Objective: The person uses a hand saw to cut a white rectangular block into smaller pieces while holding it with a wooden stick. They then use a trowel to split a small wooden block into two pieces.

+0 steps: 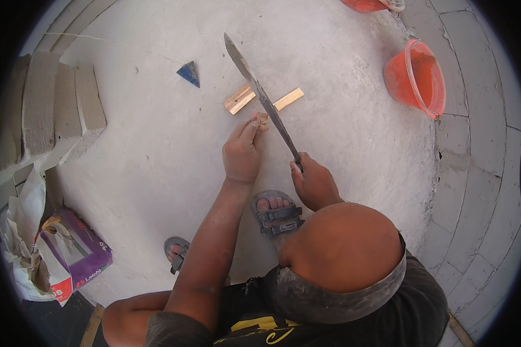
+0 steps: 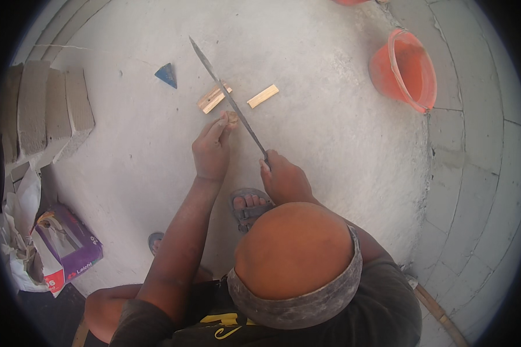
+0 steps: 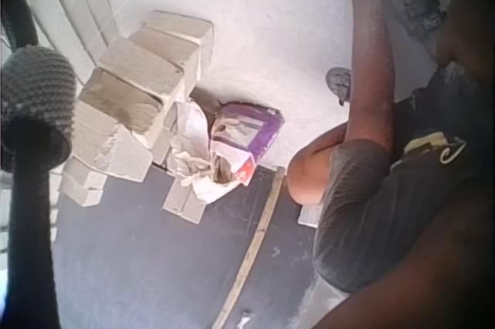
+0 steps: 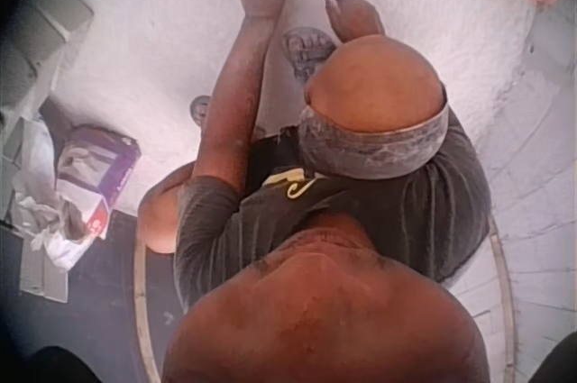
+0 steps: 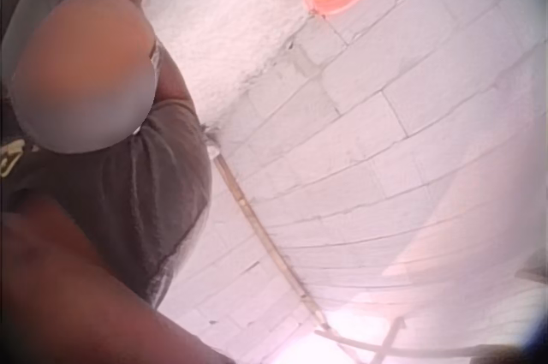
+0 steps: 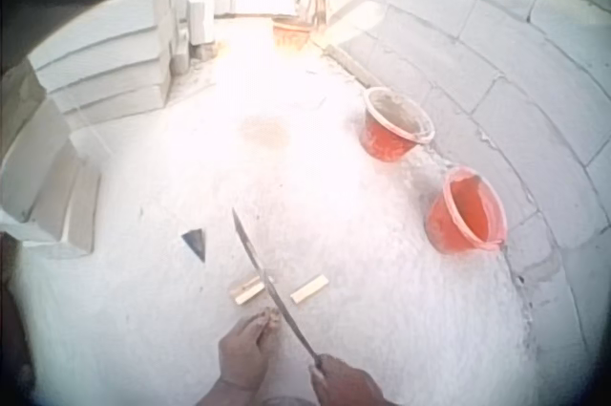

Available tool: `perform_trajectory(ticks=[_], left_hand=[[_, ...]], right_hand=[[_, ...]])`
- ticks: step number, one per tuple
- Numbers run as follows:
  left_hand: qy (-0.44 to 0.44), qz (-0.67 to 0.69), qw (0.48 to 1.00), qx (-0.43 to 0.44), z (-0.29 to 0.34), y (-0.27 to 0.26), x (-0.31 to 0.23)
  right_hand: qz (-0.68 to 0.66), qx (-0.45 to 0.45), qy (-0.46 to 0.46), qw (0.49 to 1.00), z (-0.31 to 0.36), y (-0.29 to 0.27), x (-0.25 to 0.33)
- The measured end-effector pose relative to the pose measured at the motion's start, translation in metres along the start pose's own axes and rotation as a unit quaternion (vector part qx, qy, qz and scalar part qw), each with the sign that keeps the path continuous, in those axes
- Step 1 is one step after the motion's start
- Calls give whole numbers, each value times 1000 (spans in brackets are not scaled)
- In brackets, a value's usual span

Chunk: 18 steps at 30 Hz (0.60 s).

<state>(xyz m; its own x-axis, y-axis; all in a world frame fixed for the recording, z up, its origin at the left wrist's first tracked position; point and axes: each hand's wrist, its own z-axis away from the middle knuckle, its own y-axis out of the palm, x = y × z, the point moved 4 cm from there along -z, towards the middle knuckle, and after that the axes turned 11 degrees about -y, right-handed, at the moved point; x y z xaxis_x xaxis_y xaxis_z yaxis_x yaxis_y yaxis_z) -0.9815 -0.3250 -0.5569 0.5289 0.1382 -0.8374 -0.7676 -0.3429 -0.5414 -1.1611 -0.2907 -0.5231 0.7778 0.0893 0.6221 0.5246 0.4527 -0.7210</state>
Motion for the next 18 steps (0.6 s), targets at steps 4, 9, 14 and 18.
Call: perform_trajectory(ticks=[4,9,14,18], left_hand=[[11,-1,1000,-17,0,-1,-4],[24,5,999,-20,1,0,-3],[8,17,1000,-16,2,-1,-1],[25,17,999,-29,5,2,-4]], right_hand=[[4,14,5,1000,0,4,-1],[8,17,12,1000,-1,0,4],[9,16,7,1000,0,5,2],[1,-7,17,1000,5,10,-1]])
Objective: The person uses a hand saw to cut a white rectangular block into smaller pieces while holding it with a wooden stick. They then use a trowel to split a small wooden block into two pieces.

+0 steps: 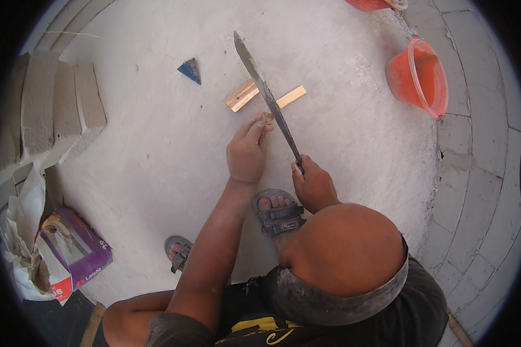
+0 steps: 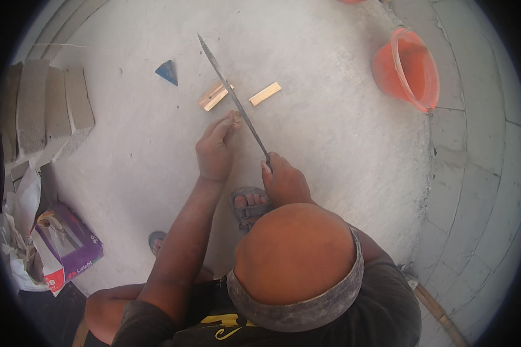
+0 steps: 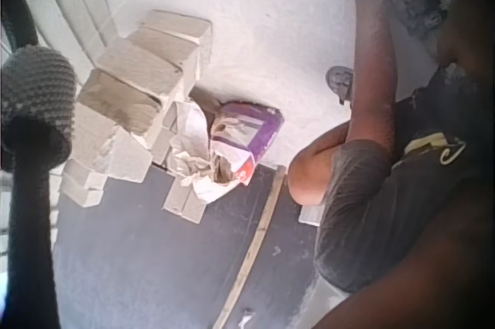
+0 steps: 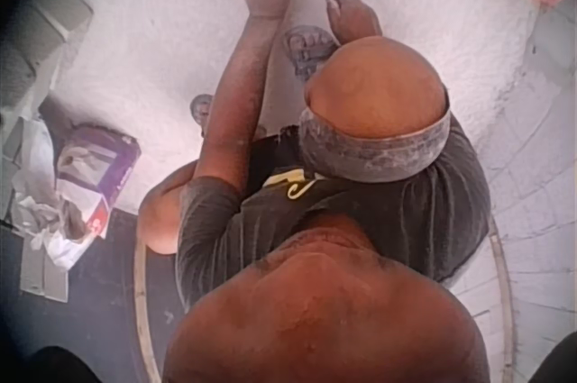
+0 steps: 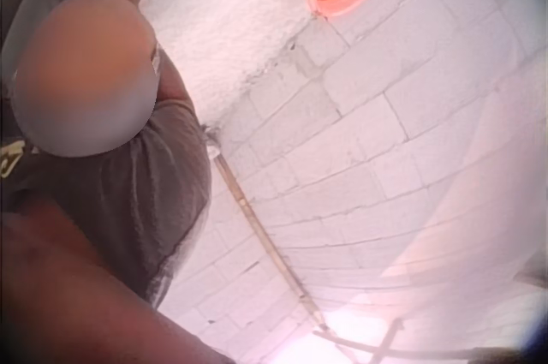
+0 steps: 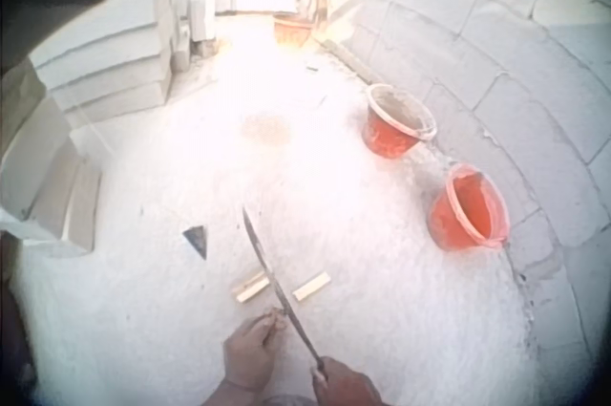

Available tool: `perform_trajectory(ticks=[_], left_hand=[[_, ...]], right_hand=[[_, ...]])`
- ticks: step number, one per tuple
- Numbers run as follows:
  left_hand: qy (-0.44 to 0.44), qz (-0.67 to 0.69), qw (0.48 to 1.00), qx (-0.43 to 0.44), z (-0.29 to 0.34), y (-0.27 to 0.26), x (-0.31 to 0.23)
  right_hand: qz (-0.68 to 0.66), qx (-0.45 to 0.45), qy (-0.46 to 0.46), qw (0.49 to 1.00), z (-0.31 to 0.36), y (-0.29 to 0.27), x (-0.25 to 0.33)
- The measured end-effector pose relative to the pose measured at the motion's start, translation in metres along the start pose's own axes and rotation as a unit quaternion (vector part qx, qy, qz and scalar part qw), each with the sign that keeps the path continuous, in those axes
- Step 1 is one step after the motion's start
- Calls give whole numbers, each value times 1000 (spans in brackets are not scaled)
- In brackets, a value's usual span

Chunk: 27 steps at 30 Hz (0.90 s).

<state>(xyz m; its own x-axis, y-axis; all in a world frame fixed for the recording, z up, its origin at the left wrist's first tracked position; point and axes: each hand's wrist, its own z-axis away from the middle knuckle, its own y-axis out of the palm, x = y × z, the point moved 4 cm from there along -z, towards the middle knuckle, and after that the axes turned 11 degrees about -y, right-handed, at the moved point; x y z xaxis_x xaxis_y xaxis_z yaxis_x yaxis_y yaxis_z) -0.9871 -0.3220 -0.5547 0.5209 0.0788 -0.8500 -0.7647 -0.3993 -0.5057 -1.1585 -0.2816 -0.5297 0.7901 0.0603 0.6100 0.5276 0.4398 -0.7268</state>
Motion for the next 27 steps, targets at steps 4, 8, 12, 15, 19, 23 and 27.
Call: perform_trajectory(ticks=[4,8,12,15,19,23,27], left_hand=[[-12,-13,1000,11,-1,0,0],[-19,-9,1000,4,-5,-3,3],[-43,17,999,13,-6,-3,2],[-69,35,997,25,-10,-8,4],[-99,90,989,-64,-51,-35,-13],[176,-114,937,-278,-135,-79,-81],[269,-207,915,-218,-178,-44,-98]], right_hand=[[14,-1,-23,1000,-1,-1,0],[68,29,-26,997,-10,-6,7],[121,29,-48,991,-11,-9,5],[128,27,-56,990,-13,-8,5],[128,23,-57,990,-13,-8,5],[105,52,-36,992,-13,-12,7],[118,34,-55,991,-14,-11,8]])
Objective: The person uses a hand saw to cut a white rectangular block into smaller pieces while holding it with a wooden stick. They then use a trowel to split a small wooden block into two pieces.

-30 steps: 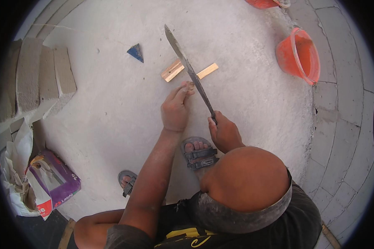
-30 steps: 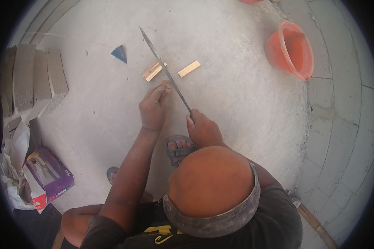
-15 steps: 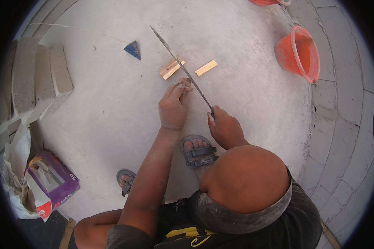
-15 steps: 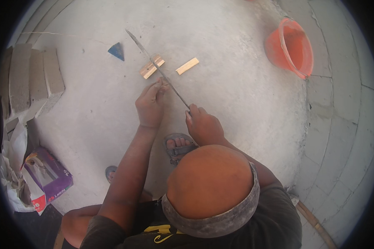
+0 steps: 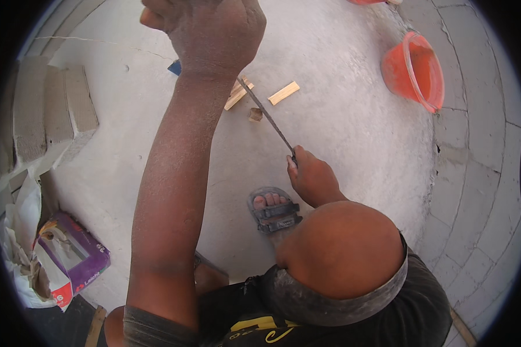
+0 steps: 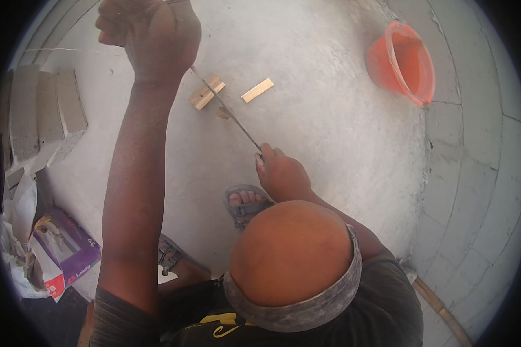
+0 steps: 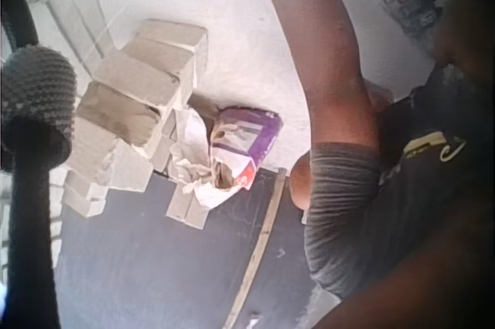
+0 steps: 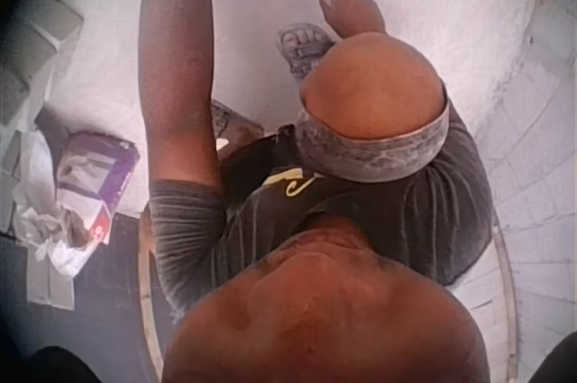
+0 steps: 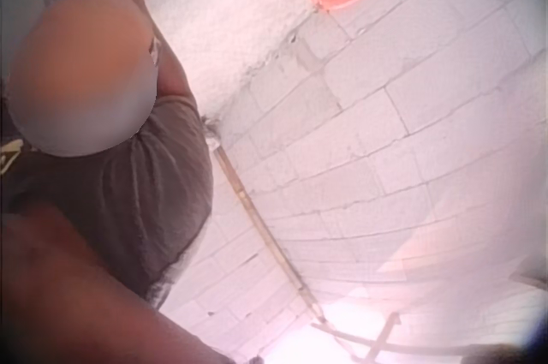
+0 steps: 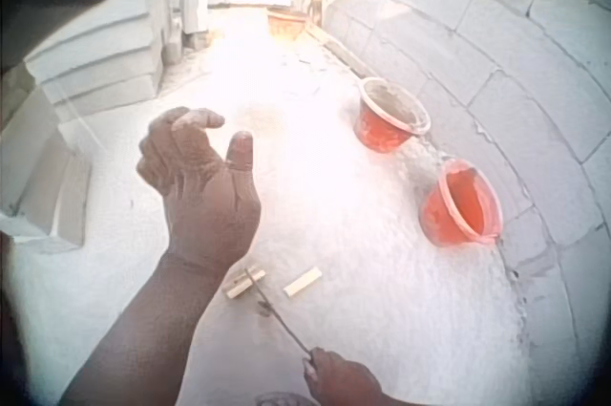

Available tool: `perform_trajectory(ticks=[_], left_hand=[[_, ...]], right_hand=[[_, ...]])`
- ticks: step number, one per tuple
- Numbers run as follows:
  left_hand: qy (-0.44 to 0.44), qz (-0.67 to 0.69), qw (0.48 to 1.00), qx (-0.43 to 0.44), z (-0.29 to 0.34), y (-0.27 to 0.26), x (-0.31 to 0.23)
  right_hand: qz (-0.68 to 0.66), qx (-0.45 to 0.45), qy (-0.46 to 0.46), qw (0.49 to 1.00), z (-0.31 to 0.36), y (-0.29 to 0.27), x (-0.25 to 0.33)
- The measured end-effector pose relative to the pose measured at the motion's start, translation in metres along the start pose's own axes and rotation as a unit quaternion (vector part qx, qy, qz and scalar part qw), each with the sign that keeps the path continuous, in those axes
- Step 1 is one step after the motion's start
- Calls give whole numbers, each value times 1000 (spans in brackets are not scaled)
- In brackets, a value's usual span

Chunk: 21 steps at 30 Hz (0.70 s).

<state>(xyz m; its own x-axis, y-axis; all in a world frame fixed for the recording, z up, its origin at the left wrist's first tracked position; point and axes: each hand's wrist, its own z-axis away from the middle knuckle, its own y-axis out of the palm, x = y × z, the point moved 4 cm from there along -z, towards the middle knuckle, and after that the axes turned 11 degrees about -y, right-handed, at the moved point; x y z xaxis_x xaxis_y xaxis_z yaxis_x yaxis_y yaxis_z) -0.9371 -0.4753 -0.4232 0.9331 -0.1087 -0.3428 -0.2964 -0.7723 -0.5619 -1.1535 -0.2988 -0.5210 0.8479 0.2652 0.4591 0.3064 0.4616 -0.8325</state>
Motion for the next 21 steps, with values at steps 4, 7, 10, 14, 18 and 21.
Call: perform_trajectory(ticks=[4,7,10,14,18,21], left_hand=[[-37,-41,983,172,63,55,6],[-43,9,989,140,35,47,2],[-58,95,992,62,-4,18,-34],[-20,-3,981,192,66,61,9],[-43,61,969,234,91,71,7],[-59,90,982,156,74,57,4]], right_hand=[[-11,34,30,999,4,2,-4],[-30,48,34,998,2,4,-6],[-15,35,27,999,3,5,-11],[-16,5,-3,1000,-8,11,-4],[1,15,4,1000,-7,31,-19],[-14,11,5,1000,-6,36,-20]])
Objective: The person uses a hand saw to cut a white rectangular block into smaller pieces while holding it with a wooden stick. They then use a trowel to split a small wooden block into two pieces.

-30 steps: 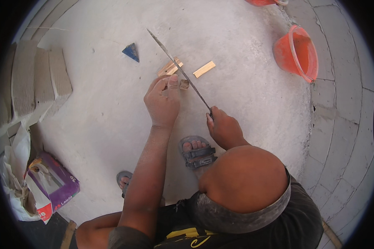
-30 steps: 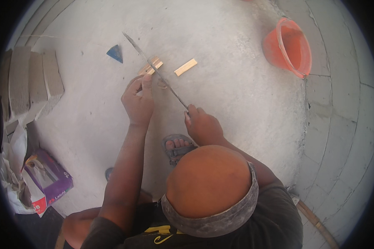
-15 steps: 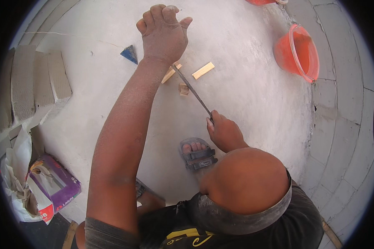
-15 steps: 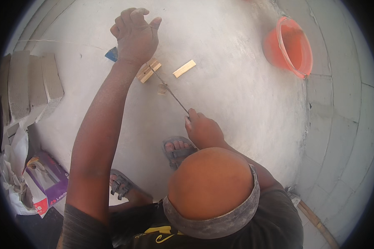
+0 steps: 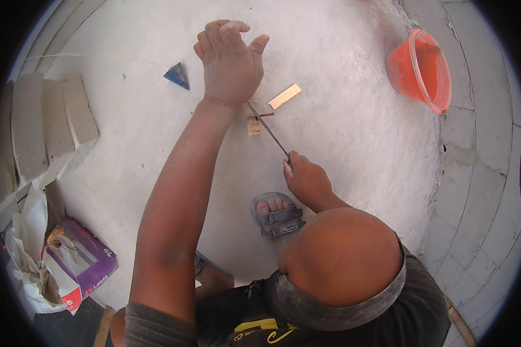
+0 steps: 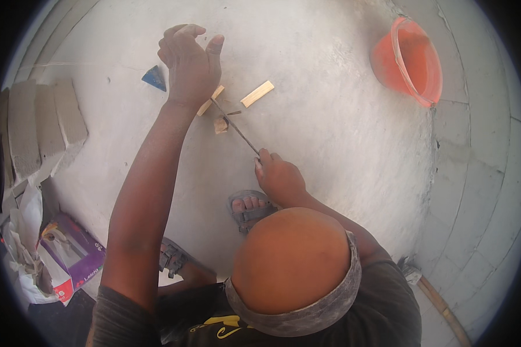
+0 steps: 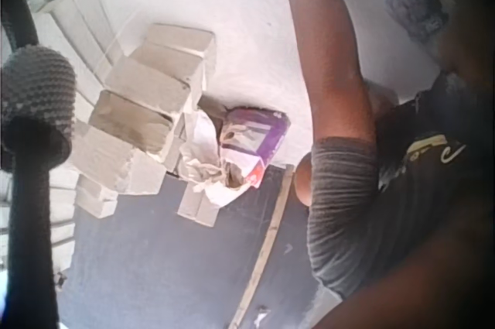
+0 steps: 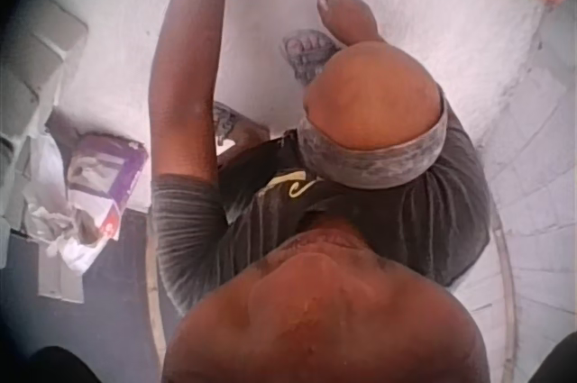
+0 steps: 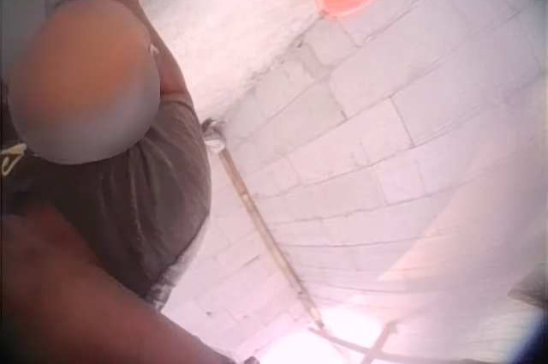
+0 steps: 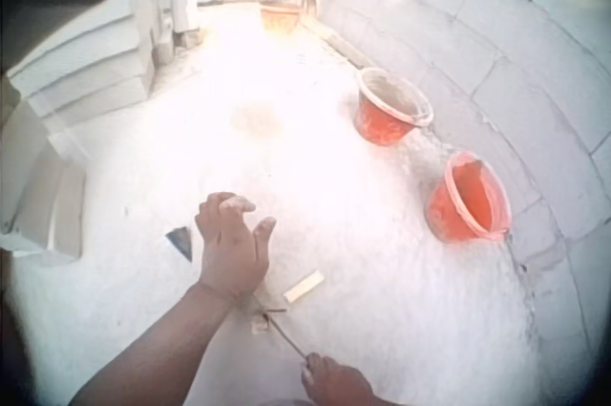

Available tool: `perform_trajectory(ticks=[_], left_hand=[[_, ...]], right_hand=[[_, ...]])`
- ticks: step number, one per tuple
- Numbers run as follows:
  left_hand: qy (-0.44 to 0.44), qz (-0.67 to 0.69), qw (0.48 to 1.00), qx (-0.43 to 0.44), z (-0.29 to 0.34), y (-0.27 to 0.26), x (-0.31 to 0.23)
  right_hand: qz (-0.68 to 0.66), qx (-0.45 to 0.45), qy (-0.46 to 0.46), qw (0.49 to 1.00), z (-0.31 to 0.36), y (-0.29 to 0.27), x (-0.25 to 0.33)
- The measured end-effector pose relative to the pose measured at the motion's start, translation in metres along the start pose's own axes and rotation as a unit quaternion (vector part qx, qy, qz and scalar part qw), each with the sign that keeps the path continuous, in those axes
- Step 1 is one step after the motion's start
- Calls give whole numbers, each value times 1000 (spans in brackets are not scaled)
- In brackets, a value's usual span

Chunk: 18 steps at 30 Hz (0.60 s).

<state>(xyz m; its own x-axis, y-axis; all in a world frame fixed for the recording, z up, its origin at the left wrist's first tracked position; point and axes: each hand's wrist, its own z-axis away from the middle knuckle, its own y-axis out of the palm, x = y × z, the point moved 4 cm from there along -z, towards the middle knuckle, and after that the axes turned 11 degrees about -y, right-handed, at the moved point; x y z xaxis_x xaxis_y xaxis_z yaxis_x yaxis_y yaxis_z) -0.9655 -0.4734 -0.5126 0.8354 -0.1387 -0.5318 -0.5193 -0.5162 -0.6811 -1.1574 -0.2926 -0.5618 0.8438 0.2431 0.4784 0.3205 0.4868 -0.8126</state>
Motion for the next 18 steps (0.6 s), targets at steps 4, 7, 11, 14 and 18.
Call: perform_trajectory(ticks=[4,7,11,14,18], left_hand=[[-224,119,967,19,33,-42,1],[-234,47,954,181,84,-57,-10],[-286,2,922,262,114,-45,-4],[-307,-4,896,322,115,-37,-5],[-285,14,897,337,99,-36,-4]], right_hand=[[-22,-10,0,1000,0,2,-8],[-56,-18,8,998,-1,6,-4],[-120,-1,45,992,-1,5,-1],[-133,-21,44,990,3,8,-6],[-179,-38,86,979,8,7,-10]])
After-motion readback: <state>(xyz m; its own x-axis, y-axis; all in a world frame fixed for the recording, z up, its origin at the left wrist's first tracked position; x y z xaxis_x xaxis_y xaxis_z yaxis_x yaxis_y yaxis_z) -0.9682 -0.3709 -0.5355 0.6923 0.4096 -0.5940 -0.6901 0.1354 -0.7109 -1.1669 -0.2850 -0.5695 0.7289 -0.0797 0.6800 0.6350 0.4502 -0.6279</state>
